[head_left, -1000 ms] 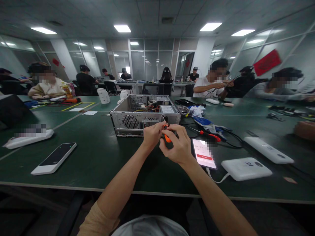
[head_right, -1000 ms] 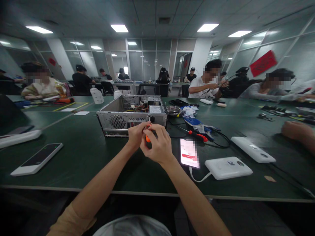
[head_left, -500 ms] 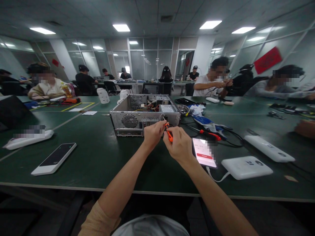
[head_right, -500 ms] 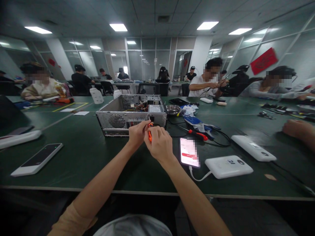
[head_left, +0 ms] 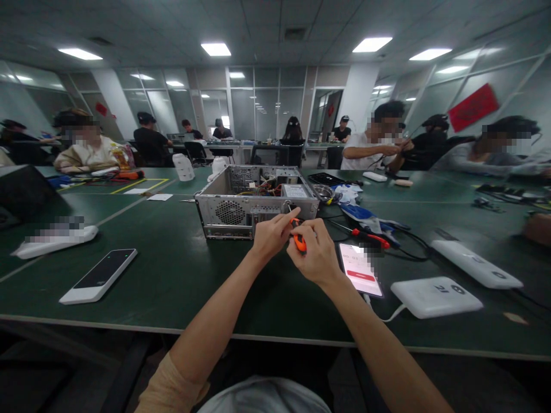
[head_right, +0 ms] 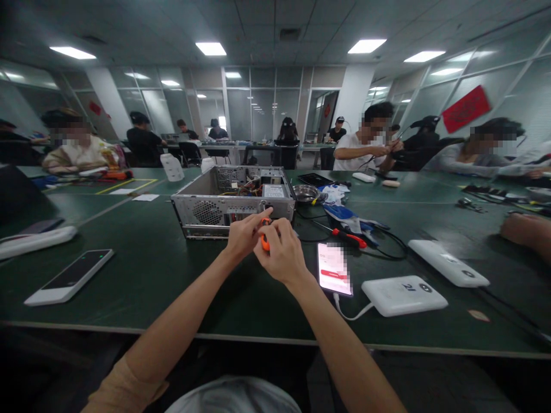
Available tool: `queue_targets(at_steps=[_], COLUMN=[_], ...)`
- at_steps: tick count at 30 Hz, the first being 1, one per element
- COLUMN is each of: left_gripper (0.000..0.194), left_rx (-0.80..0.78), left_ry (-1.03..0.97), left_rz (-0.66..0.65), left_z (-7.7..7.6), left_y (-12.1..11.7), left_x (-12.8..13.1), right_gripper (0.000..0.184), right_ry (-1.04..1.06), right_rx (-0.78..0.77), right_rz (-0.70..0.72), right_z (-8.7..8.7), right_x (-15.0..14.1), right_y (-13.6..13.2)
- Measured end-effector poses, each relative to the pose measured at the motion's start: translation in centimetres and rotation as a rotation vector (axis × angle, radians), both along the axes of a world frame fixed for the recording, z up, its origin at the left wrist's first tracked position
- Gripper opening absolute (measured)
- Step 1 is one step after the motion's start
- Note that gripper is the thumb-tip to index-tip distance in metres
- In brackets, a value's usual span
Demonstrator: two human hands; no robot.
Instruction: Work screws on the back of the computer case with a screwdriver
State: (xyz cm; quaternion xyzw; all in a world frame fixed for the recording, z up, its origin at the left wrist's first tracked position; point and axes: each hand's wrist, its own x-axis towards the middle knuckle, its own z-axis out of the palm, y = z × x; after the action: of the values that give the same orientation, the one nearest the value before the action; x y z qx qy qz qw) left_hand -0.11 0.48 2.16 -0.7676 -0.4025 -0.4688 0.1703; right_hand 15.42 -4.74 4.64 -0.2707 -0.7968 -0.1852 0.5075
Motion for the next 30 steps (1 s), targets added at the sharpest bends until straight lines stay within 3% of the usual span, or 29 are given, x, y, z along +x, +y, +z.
queue_targets(at_steps=[4,9,14,21,30], left_gripper=[0.035,0.031,0.030,0.043,0.036], left_rx=[-0.005,0.002,0.027,0.065,0.255], left_ry=[-0.043,-0.115,-0.110,-0.071,0.022], left_rz=[-0.080,-0.102,-0.060,-0.059,-0.116], left_z=[0.3,0.7,0.7,0.1,0.4], left_y=[0.2,0.3,0.1,-0.8,-1.2], left_x=[0.0,0.1,0.5,0.2,0.2], right_gripper=[0.007,0.017,0.003,0.014,0.016], right_ry=[-0.012,0.035,0.051,0.074,0.094], right_rx=[-0.031,-0.033,0.009,-0.003,0.004], right_rz=[-0.063,-0.192,-0.160,-0.089,-0.033], right_z=[0.3,0.5,0.3,-0.1,-0.3], right_x=[0.0,-0.3,-0.3,-0.3,-0.2], right_y=[-0.5,-1.0,-0.6,-0.2,0.0])
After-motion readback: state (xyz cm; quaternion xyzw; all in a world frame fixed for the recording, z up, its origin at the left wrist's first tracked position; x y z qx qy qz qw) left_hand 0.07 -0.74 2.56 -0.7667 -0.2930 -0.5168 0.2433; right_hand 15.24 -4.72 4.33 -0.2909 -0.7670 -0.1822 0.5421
